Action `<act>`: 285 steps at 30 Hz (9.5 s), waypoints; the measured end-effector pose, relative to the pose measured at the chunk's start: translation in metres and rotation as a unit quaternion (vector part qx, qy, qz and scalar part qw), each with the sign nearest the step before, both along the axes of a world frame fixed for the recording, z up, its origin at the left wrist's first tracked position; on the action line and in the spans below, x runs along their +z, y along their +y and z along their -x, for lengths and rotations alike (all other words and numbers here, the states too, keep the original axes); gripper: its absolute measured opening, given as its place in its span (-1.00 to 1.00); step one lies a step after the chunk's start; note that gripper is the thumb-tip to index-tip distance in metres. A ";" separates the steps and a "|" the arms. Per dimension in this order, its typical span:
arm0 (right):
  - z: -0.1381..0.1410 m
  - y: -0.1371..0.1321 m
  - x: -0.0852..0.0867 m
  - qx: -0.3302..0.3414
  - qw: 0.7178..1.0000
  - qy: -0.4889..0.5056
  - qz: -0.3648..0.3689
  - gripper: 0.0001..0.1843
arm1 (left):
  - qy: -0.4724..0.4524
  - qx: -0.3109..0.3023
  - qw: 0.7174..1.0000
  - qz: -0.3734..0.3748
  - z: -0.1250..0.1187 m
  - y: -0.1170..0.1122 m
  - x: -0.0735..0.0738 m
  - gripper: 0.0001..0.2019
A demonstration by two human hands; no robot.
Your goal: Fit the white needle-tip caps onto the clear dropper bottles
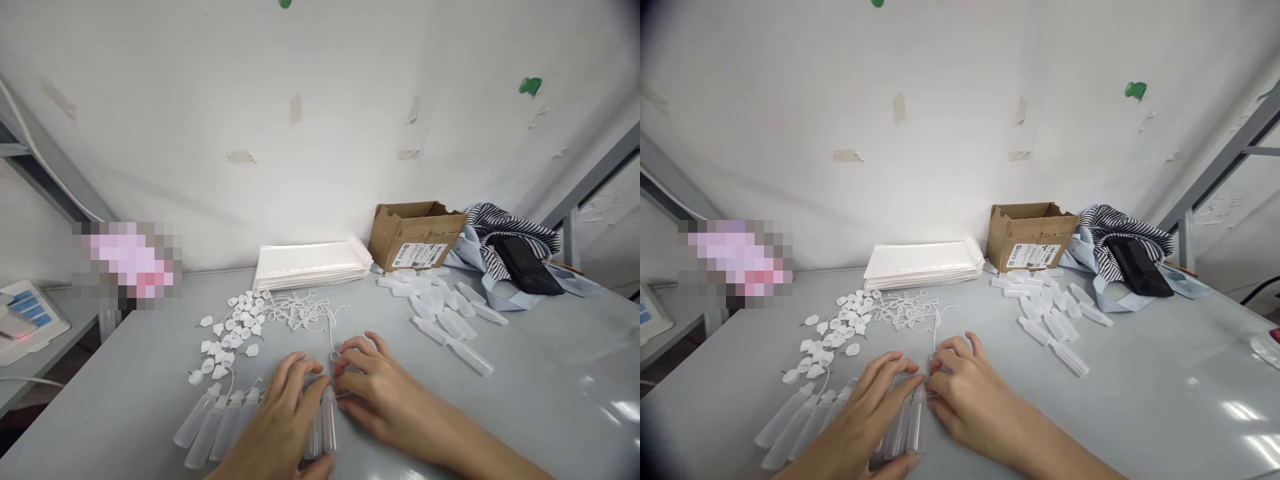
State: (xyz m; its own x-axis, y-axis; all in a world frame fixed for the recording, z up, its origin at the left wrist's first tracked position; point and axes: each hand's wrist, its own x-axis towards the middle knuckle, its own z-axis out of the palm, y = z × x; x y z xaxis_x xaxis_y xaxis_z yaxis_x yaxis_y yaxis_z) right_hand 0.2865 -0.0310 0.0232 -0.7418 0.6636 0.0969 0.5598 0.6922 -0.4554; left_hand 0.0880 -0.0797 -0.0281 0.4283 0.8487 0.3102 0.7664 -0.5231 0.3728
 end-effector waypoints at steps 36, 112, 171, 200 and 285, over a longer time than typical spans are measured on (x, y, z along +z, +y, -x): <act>-0.032 0.159 0.007 -0.284 0.904 -0.243 -0.209 -0.72 | -0.014 0.059 0.993 -0.098 0.055 0.052 0.037 -0.71; -0.008 -0.001 -0.012 -0.038 0.969 0.205 -0.132 -0.76 | -0.184 -0.061 0.969 -0.152 -0.012 0.026 0.047 -0.74; 0.016 0.002 -0.020 -0.022 0.538 0.510 0.670 -0.64 | -0.113 0.009 0.992 -0.056 -0.024 0.010 0.032 -0.30; -0.030 0.020 0.022 -0.040 0.967 0.083 0.239 -0.77 | 0.037 -0.054 0.996 0.066 -0.025 0.012 0.023 -0.52; 0.004 0.000 -0.051 0.085 0.966 0.025 -0.242 -0.11 | 0.200 0.072 0.961 -0.174 0.102 -0.008 0.008 -0.16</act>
